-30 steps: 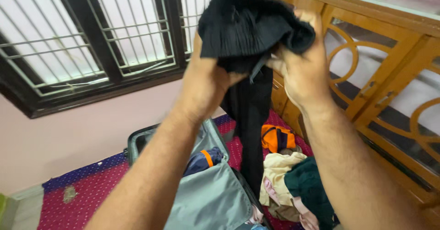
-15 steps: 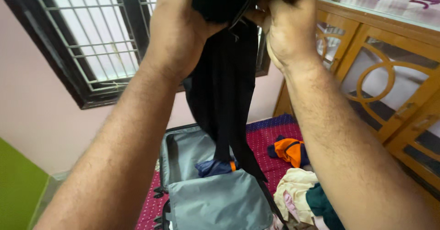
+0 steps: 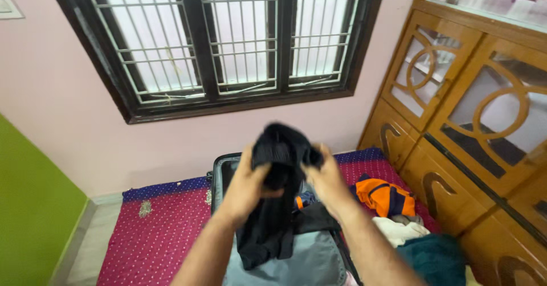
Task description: The person folds several articles of clothing and places them into an open suitcase on a bed, then zips an interior compartment to secure the items.
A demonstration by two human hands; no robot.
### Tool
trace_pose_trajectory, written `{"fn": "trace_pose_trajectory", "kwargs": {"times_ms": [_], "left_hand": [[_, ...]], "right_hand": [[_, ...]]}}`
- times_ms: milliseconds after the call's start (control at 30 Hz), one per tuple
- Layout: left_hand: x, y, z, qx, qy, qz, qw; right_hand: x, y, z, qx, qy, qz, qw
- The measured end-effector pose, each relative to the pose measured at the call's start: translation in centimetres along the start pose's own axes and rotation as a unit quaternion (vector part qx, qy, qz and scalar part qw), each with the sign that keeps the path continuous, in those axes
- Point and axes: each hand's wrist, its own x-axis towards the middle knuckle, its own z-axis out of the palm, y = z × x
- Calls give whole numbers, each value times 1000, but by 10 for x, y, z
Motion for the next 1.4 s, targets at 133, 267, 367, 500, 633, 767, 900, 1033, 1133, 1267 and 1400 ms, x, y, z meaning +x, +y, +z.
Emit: {"fn": "trace_pose_trajectory", "kwargs": {"times_ms": [133, 267, 367, 500, 633, 767, 900, 1033, 1133, 1267, 1400], "left_hand": [[-21, -67, -16, 126, 37, 13, 991], [-32, -108, -19, 233, 71, 109, 964], [-45, -115, -12, 302, 143, 35, 942], [-55, -118, 0, 313, 158, -59, 935], [-59, -129, 0, 234, 100, -25, 967], [-64, -116, -4, 188, 34, -53, 980], [-75, -83, 5, 222, -2, -124, 967], [-76, -69, 8, 214, -31, -111, 970], [-70, -70, 5, 269, 24, -102, 958], [-61, -50, -3, 237, 29, -99, 966], [-60, -26, -14, 260, 8, -68, 963]], "right_hand": [[-36, 47, -18, -7, -10, 125, 992], [-60, 61, -33, -16, -64, 141, 988], [-72, 55, -36, 2, -122, 98, 988], [-88, 45, -42, 51, -139, 228, 962], [-85, 74, -50, -41, -183, 129, 974], [-78, 107, -66, -84, -242, 53, 965], [-64, 111, -81, -159, -286, 26, 945], [-48, 81, -79, -252, -253, -38, 933], [-35, 58, -75, -282, -231, 17, 931], [-18, 37, -67, -319, -208, 15, 924], [-5, 28, -60, -372, -178, 7, 911]]}}
